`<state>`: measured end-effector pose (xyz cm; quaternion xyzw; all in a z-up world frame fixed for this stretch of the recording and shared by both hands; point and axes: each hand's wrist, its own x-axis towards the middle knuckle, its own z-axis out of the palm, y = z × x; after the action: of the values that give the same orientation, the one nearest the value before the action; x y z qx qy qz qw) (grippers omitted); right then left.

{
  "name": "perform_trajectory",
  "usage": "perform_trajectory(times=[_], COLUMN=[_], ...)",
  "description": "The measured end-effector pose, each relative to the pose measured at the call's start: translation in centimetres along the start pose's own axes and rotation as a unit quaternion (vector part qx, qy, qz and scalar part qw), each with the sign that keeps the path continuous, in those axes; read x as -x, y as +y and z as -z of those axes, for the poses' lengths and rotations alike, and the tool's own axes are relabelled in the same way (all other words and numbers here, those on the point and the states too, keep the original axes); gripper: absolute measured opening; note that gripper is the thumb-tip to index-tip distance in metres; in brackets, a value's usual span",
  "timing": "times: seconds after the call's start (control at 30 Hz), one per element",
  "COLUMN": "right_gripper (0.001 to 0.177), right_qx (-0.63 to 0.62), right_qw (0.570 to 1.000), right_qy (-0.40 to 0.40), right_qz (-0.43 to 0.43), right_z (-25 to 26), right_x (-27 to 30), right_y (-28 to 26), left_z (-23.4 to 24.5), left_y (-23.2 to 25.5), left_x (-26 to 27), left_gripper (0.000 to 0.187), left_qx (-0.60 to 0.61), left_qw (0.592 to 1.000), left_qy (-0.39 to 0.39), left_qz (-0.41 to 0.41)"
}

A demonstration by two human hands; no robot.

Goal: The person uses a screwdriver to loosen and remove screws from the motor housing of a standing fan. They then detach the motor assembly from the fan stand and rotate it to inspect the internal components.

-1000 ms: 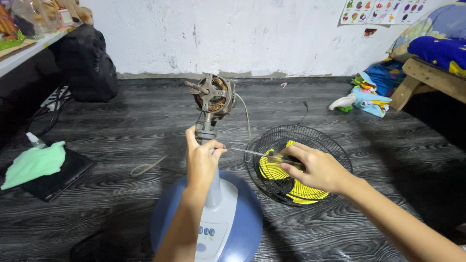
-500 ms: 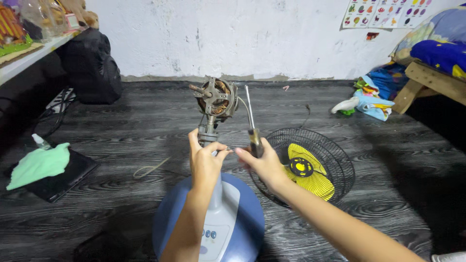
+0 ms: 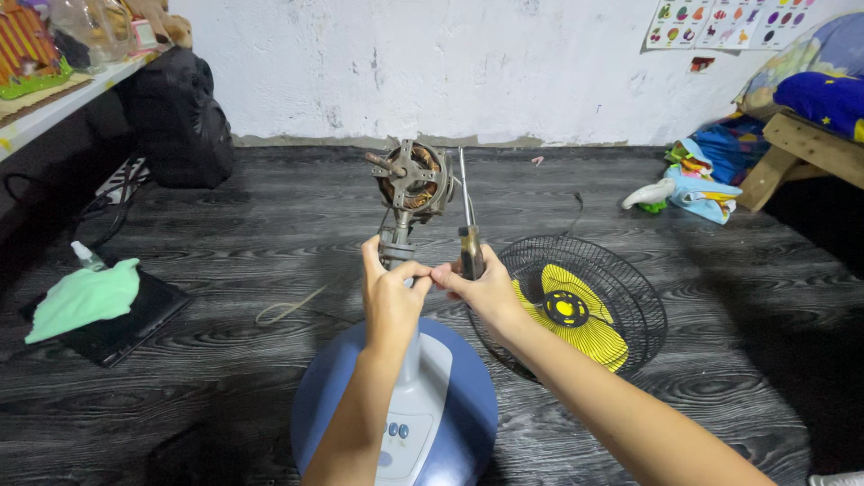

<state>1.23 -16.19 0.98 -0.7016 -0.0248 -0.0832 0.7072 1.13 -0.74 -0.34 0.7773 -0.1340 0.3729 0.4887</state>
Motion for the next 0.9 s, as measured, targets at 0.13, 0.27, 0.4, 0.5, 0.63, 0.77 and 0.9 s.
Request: perform_trajectory(times=[0.13, 0.27, 0.4, 0.5, 0.63, 0.77, 0.9], right_gripper=[0.037, 0.033, 0.026, 0.023, 0.030, 0.048, 0.053], right_qx=[-0.001, -0.022, 0.005, 0.095, 0.216, 0.233, 0.169], right_qw=[0.999, 0.996, 0.990, 0.991, 0.975, 0.960, 0.969], right_qy=[0.028, 0.067, 0.069, 0.034, -0.039, -0.113, -0.171], right_qz=[0.016, 0.061, 0.124, 0.090, -0.033, -0.110, 0.050], right_z=[-0.4, 0.2, 2.2, 3.1, 2.3, -2.2, -10.3], right_x=[-0.1, 0.3, 2.8, 7.5, 14.1, 19.1, 22.3], right_y=[0.2, 1.2, 4.1, 8.9, 16.7, 24.3, 29.2], left_z=[0.2, 1.1, 2.6, 3.5, 3.9, 4.2, 4.5], left_y=[0.2, 0.2, -0.4, -0.8, -1.6, -2.2, -2.4], left_x=[0.0, -0.3, -0.7, -1.1, -1.4, -1.9, -2.2], left_gripper=[0.018, 0.035, 0.034, 0.036, 0.030, 0.024, 0.028], left_qx=[0.000, 0.022, 0.033, 0.058, 0.040, 0.027, 0.041], left_qw=[1.000, 0.999, 0.992, 0.985, 0.979, 0.974, 0.969], left_qy=[-0.008, -0.048, -0.106, -0.155, -0.189, -0.201, -0.229], left_qz=[-0.004, -0.003, -0.053, -0.050, -0.067, -0.098, -0.087])
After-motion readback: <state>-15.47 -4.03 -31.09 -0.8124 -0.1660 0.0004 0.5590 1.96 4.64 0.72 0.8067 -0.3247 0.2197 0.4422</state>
